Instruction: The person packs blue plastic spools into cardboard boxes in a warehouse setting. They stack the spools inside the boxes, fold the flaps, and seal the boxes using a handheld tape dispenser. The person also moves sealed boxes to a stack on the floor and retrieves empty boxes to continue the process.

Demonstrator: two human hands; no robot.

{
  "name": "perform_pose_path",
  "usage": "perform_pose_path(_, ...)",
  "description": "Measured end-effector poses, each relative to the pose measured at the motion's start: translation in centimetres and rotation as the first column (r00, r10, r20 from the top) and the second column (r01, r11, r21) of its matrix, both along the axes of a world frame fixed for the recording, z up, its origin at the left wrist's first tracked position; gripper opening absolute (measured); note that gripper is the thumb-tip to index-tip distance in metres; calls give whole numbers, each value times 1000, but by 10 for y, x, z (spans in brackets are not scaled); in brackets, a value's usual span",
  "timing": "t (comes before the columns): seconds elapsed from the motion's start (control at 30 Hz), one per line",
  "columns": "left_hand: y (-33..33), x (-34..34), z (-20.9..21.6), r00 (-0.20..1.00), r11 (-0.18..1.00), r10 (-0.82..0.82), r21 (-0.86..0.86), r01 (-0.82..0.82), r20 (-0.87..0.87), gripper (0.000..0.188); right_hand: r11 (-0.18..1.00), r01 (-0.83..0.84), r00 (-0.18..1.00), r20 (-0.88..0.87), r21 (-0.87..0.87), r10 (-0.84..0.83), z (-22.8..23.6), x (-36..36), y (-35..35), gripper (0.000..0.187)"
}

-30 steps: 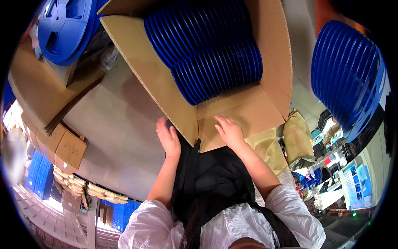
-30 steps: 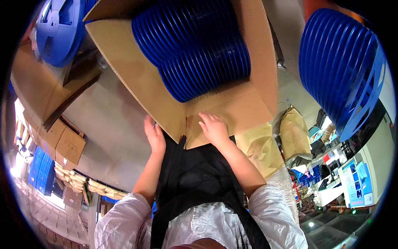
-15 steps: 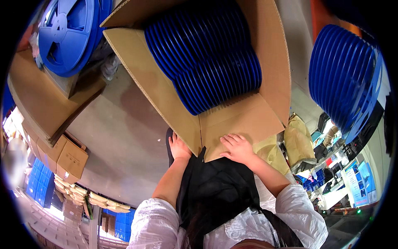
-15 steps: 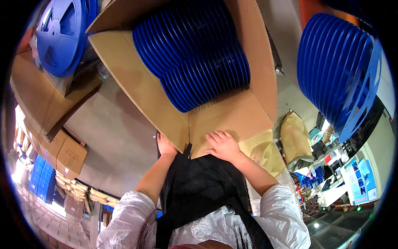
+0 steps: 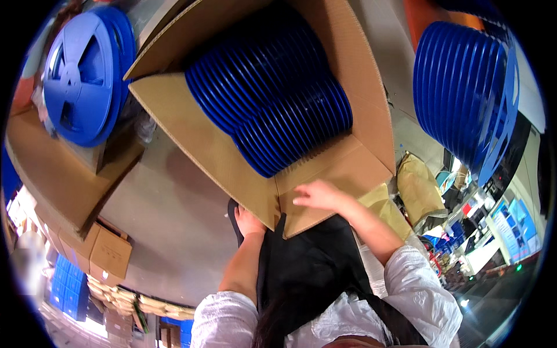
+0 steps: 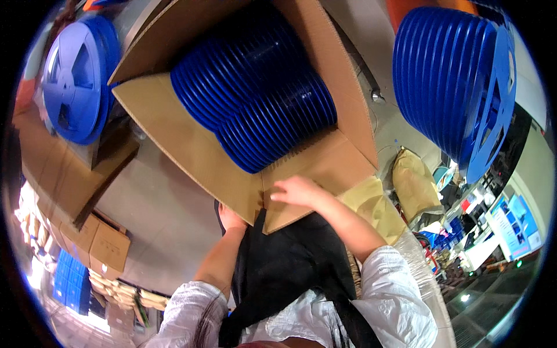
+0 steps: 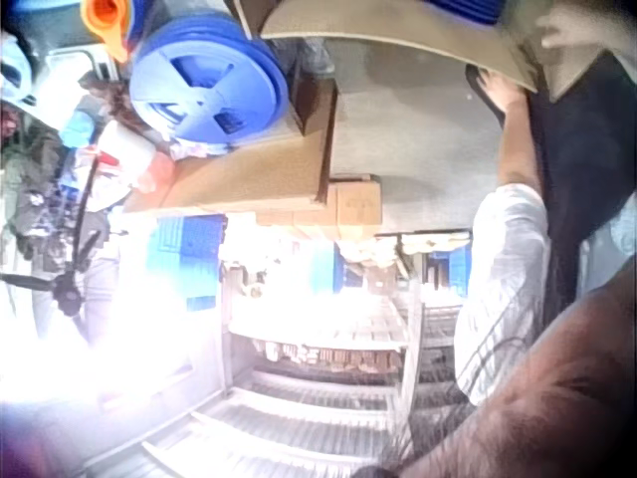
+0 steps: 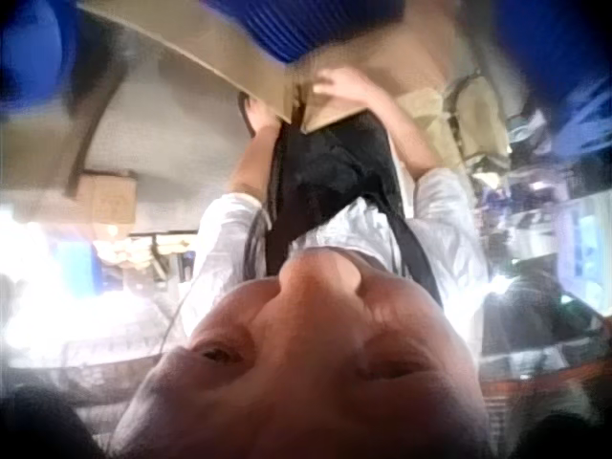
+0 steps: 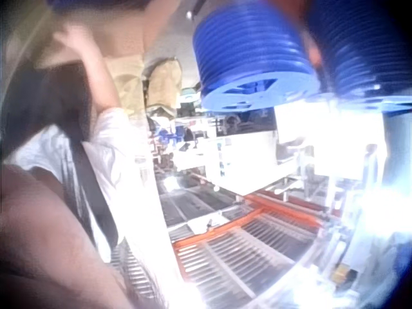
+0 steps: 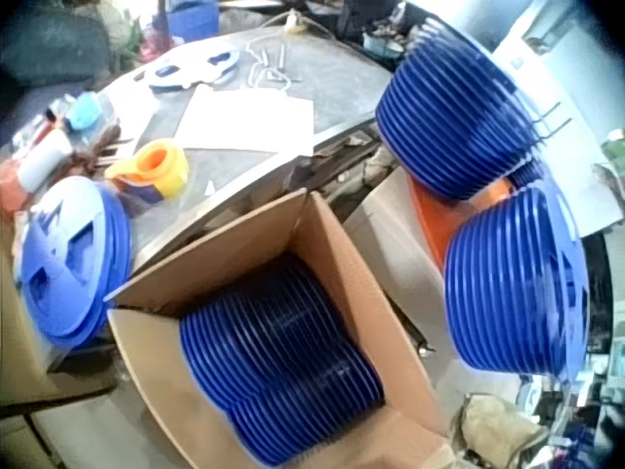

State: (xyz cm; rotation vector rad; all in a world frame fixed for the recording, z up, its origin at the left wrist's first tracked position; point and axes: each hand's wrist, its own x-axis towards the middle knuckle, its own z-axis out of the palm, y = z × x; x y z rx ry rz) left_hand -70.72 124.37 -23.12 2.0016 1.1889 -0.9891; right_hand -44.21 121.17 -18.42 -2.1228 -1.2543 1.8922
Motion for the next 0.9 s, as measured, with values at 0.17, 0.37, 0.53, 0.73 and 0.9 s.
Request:
perform_pose_path(0.17,-2,-9,-10,998,998,24,-55,-27,-58,48,689,484,709,219,540,-670,-81,91,85,35)
perform_pose_path(0.37,-5,-12,-11,998,998,69,-8,-69,-4,45,814,152,665,551,560,-504,-146,158,134,47)
perform_pose_path(0.53,5,-1,-1,994,994,90,-59,-94,-61,43,879,113,681,609,462,-407,-147,159,146,43)
perform_pose_path(0.73,5,-1,-4,986,986,166,5,-166,-8,35,909,71,639,681,410,-357,-147,161,157,28)
perform_pose_path(0.9,2,-3,-7,979,979,203,-18,-203,6,38,927,-77,585,770,366,-256,-156,163,159,16)
